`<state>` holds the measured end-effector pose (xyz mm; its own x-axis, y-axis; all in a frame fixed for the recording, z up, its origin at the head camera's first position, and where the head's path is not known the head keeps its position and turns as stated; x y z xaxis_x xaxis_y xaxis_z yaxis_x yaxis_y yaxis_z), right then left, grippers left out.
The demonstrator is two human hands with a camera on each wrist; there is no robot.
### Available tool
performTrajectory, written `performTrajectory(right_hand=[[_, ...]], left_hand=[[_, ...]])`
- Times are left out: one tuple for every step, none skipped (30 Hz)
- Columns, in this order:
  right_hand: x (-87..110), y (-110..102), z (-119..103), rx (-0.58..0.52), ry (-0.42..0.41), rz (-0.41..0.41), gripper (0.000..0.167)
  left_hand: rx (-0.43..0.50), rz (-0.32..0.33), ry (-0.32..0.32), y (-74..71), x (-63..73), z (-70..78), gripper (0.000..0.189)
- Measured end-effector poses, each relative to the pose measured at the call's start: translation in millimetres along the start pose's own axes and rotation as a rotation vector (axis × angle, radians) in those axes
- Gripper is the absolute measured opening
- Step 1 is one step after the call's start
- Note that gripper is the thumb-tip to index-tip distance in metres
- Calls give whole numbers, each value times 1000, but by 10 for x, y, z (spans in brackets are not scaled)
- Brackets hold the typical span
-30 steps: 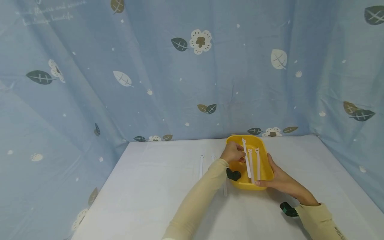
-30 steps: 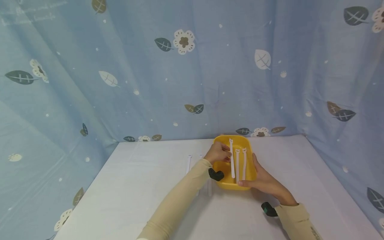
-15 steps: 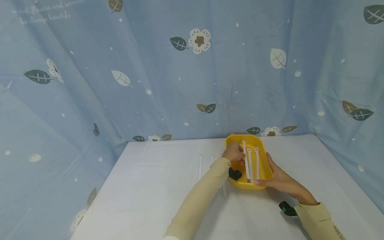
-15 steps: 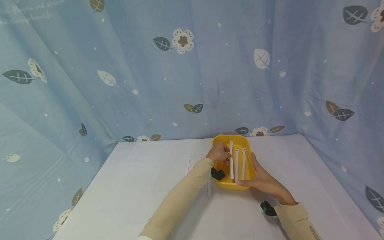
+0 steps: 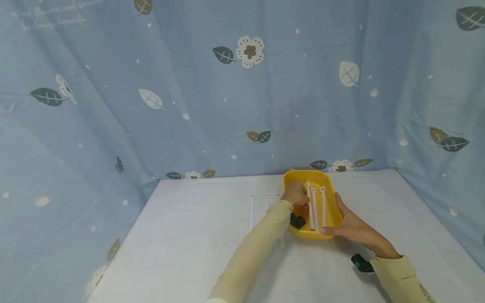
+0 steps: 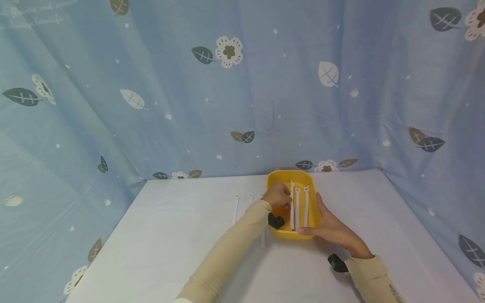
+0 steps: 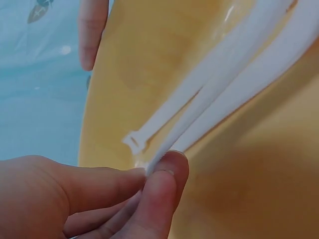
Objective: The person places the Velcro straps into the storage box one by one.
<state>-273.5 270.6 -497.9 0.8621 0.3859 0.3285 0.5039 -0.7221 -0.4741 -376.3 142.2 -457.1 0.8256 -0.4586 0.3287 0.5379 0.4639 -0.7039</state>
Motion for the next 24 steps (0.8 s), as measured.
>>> performTrajectory(right_hand=[[2,0,-7,2,0,1,137],[5,-1,-16,1,-3,2,137],[8,-2,-27,0,-9,3,136],[11,-3,-41,2,-14,4,136],[14,-2,-50,1,-17,3,136],[17,-1,-58,-3,-20,2,135],[20,-1,-65,-5,-23,1,135],[24,1,-68,-5,-23,0,135],[26,3,-68,-7,-23,-2,135],[28,3,-72,-10,-22,-4,135],[29,3,-71,-13,-22,-7,135],[31,3,-73,-15,-24,-8,135],[30,3,-72,-18,-23,-10,135],[31,3,-71,-19,-23,-11,135],[31,3,-68,-19,-22,-10,135],[31,4,-62,-17,-17,-10,135],[31,5,-56,-15,-12,-9,135],[31,7,-50,-14,-8,-9,135],[30,8,-44,-13,-3,-8,135],[30,9,-39,-9,1,-7,136],[29,8,-33,-8,6,-6,136],[27,7,-32,-7,7,-4,136],[26,6,-33,-5,5,-3,136],[24,3,-37,-3,1,-1,136]], left_hand=[[0,-4,-1,5,-13,-2,9],[-3,-6,-3,8,-17,-2,10],[-8,-7,-6,9,-18,-2,11],[-10,-9,-10,12,-31,-7,15],[-12,-13,-12,18,-46,-11,18],[-10,-16,-13,24,-59,-16,20],[-4,-20,-13,30,-71,-21,22],[2,-24,-18,38,-82,-29,22],[9,-29,-23,50,-104,-42,24],[11,-33,-26,57,-125,-51,28],[14,-34,-30,60,-133,-54,28],[13,-36,-35,66,-139,-59,29],[7,-37,-38,70,-144,-61,31],[-5,-38,-44,73,-144,-61,32],[-18,-37,-47,76,-145,-60,33],[-30,-36,-47,77,-143,-57,34],[-41,-38,-47,80,-139,-53,34],[-55,-40,-47,83,-136,-50,34],[-65,-39,-46,83,-130,-47,34],[-72,-37,-44,79,-121,-43,33],[-71,-36,-41,77,-113,-40,32],[-76,-33,-37,73,-101,-36,30],[-76,-32,-33,70,-89,-33,28],[-73,-31,-29,67,-76,-30,26]])
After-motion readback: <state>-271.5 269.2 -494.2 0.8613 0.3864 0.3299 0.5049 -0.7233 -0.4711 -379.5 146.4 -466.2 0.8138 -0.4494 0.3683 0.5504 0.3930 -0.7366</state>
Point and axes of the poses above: each hand's wrist, its own x-axis away from the middle knuckle, its own y-axis out of the palm, z = x × y, the point moved 10 cm from there along -x, towards the middle knuckle, and after that the axes turned 15 degrees about -z, right-handed, at the moved point
